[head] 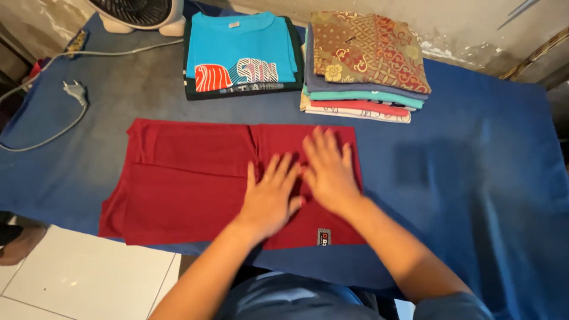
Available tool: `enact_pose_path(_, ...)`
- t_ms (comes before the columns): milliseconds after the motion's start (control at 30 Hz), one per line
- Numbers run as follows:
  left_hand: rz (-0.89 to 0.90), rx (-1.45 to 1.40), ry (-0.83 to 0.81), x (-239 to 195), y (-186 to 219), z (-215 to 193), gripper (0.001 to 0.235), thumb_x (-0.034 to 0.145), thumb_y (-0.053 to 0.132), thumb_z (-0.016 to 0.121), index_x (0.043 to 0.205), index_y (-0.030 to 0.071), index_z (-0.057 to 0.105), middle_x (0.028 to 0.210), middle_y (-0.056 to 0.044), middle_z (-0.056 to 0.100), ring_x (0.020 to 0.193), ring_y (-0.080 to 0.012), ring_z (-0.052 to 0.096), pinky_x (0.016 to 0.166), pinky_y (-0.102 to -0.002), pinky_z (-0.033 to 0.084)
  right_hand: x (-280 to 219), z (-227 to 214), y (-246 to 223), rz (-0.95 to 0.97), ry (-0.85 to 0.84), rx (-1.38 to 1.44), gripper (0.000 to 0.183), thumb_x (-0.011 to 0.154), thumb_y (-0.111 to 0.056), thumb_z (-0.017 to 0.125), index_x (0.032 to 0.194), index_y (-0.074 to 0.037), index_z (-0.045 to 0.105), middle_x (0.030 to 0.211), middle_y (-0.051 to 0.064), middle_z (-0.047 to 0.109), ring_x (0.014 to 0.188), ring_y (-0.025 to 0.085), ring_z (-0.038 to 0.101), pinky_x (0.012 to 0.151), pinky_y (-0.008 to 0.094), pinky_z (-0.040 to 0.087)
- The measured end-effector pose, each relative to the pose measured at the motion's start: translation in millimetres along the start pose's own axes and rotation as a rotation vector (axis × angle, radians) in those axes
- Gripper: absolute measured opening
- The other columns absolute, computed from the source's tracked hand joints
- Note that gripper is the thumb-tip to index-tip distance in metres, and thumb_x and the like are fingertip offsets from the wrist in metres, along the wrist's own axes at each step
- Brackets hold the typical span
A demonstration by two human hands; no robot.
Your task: Folding a patterned cloth and a red t-shirt on a folding table
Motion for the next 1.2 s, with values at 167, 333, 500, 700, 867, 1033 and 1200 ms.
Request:
enact_pose_path(167,0.011,0.042,-0.069,-25.1,-12.7,26.4,0.078,0.099,0.061,0.044,0.162,0.020,0.023,0.172,-0.007,0.010,0.158,-0.0287,0.003,0.117,-0.074,-0.001,-55.0,44.3,12.1,-0.148,-0.189,-0.032,0.065,0.104,-0.046,0.044,0.162,-0.020,0.028,0.172,0.010,0.014,0.156,0.039,0.007,0.113,0.073,0.013)
enact_pose_path(333,0.032,0.075,0.010,-24.4,-21.0,35.0,0.081,0.098,0.065,0.042,0.163,0.023,0.019,0.172,-0.006,0.011,0.157,-0.0278,0.006,0.116,-0.076,-0.002,-90.5,42.9,69.5,0.066,-0.257,-0.063,0.067,0.101,-0.055,0.039,0.162,-0.030,0.025,0.173,0.004,0.008,0.158,0.029,0.007,0.121,0.061,0.009)
enact_pose_path(500,0.039,0.038,0.119,-25.7,-21.7,42.3,0.082,0.095,0.062,0.052,0.162,0.020,0.026,0.171,-0.007,0.019,0.158,-0.0264,0.012,0.118,-0.072,-0.002,-113.3,47.3,103.7,0.173,0.288,-0.279,0.073,0.093,-0.054,0.060,0.150,-0.009,0.054,0.125,0.014,0.063,0.115,0.035,0.063,0.092,0.050,0.051)
enact_pose_path(700,0.137,-0.421,0.346,-37.5,-10.6,17.4,0.071,0.096,0.040,0.065,0.157,0.013,0.039,0.164,-0.017,0.034,0.154,-0.0372,0.027,0.119,-0.067,0.017,-102.2,76.6,145.7,0.594,-0.017,-0.101,0.055,0.092,-0.063,0.064,0.133,-0.027,0.065,0.104,-0.003,0.065,0.102,0.024,0.072,0.080,0.041,0.061)
enact_pose_path(867,0.100,-1.100,0.420,-19.6,-15.3,7.7,0.070,0.099,0.033,0.065,0.159,0.013,0.035,0.162,-0.020,0.035,0.148,-0.0430,0.034,0.118,-0.060,0.031,-53.2,48.2,88.7,0.594,0.169,0.560,0.036,0.084,-0.024,0.083,0.117,-0.020,0.070,0.115,0.007,0.075,0.113,0.025,0.069,0.092,0.038,0.058)
enact_pose_path(1033,-0.134,-1.851,0.283,0.0,-59.5,-14.2,0.079,0.103,0.056,0.043,0.166,0.021,0.009,0.171,-0.020,0.015,0.156,-0.0442,0.015,0.118,-0.072,0.014,15.7,1.7,-45.6,0.274,0.307,0.878,0.034,0.079,-0.009,0.085,0.109,-0.018,0.073,0.107,0.006,0.077,0.109,0.023,0.073,0.094,0.034,0.058)
enact_pose_path(1200,-0.294,-2.310,0.340,30.3,-185.9,20.7,0.096,0.092,0.057,0.066,0.164,0.012,0.021,0.149,-0.026,0.045,0.136,-0.0436,0.052,0.112,-0.063,0.040,72.2,9.2,-151.9,0.065,0.102,0.803,0.018,0.084,-0.014,0.078,0.101,-0.017,0.072,0.086,0.006,0.079,0.083,0.022,0.077,0.075,0.035,0.063)
Point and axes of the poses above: each hand's wrist, its own x-axis towards the middle knuckle, its own z-axis out of the palm, y = z × x, the point moved 5 cm from there along x, towards the middle knuckle
